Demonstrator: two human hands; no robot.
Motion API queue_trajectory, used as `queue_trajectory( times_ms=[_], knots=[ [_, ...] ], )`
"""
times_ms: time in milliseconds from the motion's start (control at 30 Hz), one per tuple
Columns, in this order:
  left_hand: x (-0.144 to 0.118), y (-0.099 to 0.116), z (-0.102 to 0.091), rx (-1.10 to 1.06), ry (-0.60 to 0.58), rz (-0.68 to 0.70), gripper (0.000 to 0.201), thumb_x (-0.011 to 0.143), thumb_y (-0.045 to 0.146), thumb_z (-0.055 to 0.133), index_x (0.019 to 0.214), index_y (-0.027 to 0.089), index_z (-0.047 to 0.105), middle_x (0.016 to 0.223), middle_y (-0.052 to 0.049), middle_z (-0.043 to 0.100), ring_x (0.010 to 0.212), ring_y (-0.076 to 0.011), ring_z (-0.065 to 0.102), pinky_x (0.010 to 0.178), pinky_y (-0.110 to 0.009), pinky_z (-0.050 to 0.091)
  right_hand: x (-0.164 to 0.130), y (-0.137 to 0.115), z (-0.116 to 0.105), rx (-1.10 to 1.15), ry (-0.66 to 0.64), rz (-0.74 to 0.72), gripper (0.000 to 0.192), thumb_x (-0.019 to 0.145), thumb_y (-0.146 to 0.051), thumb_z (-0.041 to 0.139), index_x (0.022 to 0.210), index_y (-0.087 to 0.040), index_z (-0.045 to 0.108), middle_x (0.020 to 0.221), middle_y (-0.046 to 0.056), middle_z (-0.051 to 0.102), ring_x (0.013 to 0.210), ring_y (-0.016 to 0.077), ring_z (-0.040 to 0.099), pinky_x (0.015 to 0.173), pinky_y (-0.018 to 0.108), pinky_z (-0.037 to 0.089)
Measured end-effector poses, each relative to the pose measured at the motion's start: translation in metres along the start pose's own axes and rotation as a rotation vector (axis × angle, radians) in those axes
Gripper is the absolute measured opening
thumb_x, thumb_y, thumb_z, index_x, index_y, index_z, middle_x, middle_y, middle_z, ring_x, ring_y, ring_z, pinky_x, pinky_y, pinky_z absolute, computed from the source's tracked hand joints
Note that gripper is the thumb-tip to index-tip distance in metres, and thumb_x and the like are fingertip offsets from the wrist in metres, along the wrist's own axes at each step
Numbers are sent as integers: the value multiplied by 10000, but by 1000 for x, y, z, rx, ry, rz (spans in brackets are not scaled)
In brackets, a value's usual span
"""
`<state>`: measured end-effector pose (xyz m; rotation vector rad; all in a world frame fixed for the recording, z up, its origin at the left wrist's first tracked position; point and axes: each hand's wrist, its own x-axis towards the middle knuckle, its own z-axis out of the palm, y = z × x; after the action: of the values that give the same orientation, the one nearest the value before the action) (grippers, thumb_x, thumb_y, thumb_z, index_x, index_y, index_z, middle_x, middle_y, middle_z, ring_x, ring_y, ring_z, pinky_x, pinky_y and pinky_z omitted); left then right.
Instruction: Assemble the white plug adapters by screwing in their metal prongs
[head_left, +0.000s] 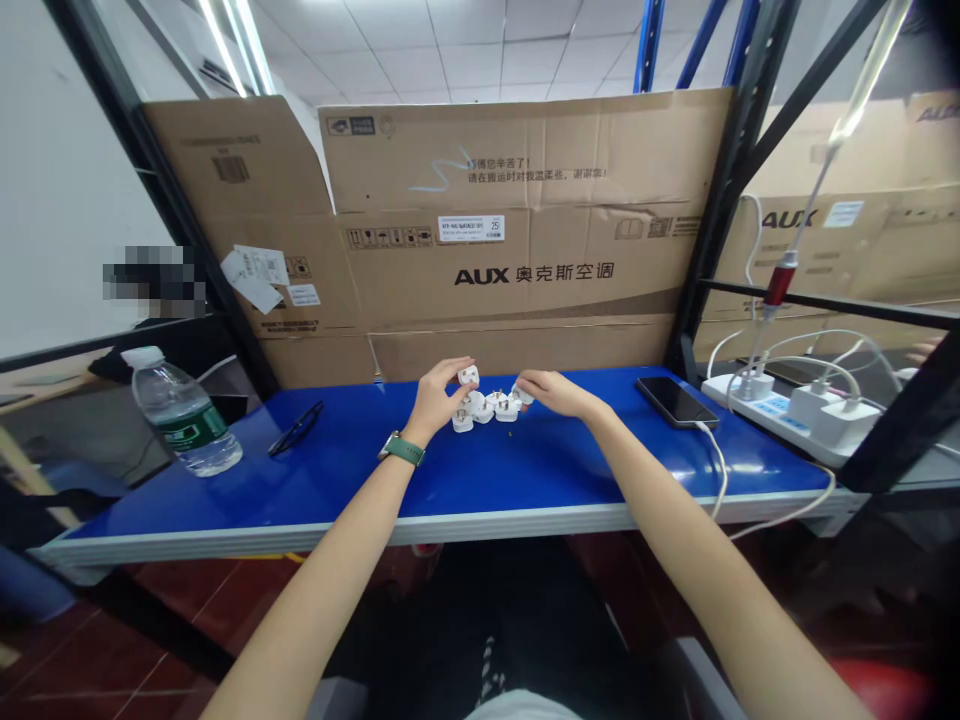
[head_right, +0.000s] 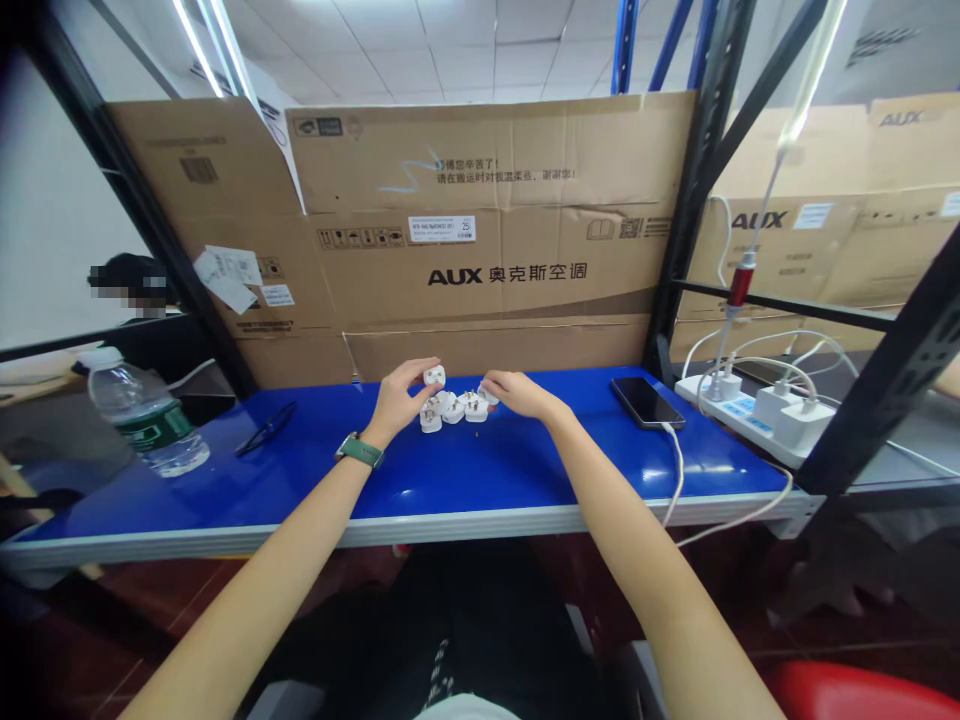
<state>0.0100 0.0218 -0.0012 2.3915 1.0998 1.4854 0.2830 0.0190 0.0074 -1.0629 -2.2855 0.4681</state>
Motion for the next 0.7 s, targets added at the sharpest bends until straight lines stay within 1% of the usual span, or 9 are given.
queue_trajectory(
  times_ms=[67, 167, 300, 400, 467, 533, 567, 633, 700],
  knots=[
    [0, 1, 4, -49, -21, -15, 458, 890, 375, 709, 1313, 202, 676, 1340, -102, 671, 1144, -256, 668, 1010, -401, 553, 1, -3, 1, 44, 75, -63, 382, 1061, -431, 407, 1084, -165, 681, 1007, 84, 759, 940, 200, 664, 881, 294, 483],
    [-2, 2, 9, -76, -63, -19, 474, 831, 376, 771, 1265, 200, 696, 1269, -101, 700, 1082, -261, 688, 994, -418, 562, 1, -6, 5, 157, 129, -103, 422, 1059, -486, 407, 1199, -183, 665, 1119, 81, 730, 977, 198, 650, 908, 312, 487],
    [-4, 6, 18, -141, -102, 6, 466, 776, 370, 835, 1195, 202, 716, 1230, -97, 720, 1109, -269, 688, 1021, -421, 545, 2, -7, 10, 231, 151, -119, 436, 1060, -500, 398, 1211, -185, 658, 1166, 88, 707, 1039, 213, 639, 972, 353, 481],
    [-3, 9, 25, -353, -150, -62, 539, 802, 375, 819, 1286, 198, 662, 1305, -124, 705, 1165, -276, 685, 1039, -433, 538, 3, -9, 10, 226, 162, -205, 414, 1060, -488, 412, 1219, -206, 670, 1242, 87, 702, 1156, 229, 616, 1055, 382, 448],
    [0, 13, 25, -532, -192, -129, 619, 809, 397, 821, 1351, 185, 611, 1358, -155, 682, 1236, -293, 661, 1061, -445, 525, 3, -11, 7, 200, 207, -273, 388, 1048, -475, 461, 1248, -218, 672, 1277, 90, 698, 1202, 242, 596, 1076, 394, 432],
    [6, 16, 19, -663, -253, -197, 695, 805, 406, 838, 1400, 172, 567, 1383, -182, 665, 1306, -313, 623, 1088, -457, 507, 1, -14, 3, 195, 261, -328, 374, 1023, -455, 526, 1272, -216, 670, 1281, 103, 696, 1185, 252, 602, 1027, 386, 453],
    [9, 18, 15, -710, -317, -232, 715, 808, 403, 841, 1418, 168, 552, 1386, -194, 660, 1316, -323, 617, 1072, -461, 518, 1, -15, 1, 210, 281, -345, 377, 1006, -445, 561, 1283, -212, 666, 1286, 108, 693, 1167, 253, 610, 981, 370, 468],
    [16, 19, 6, -771, -447, -279, 764, 799, 385, 859, 1452, 168, 527, 1390, -209, 654, 1272, -330, 647, 1032, -460, 542, 0, -17, -1, 256, 290, -339, 397, 963, -434, 627, 1286, -207, 659, 1293, 107, 689, 1121, 247, 631, 866, 323, 483],
    [20, 17, -2, -790, -560, -293, 749, 801, 371, 863, 1446, 170, 540, 1401, -212, 645, 1251, -326, 660, 1016, -453, 551, 0, -18, -1, 290, 263, -298, 416, 912, -438, 688, 1253, -201, 664, 1270, 96, 698, 1064, 236, 650, 766, 286, 467]
  ],
)
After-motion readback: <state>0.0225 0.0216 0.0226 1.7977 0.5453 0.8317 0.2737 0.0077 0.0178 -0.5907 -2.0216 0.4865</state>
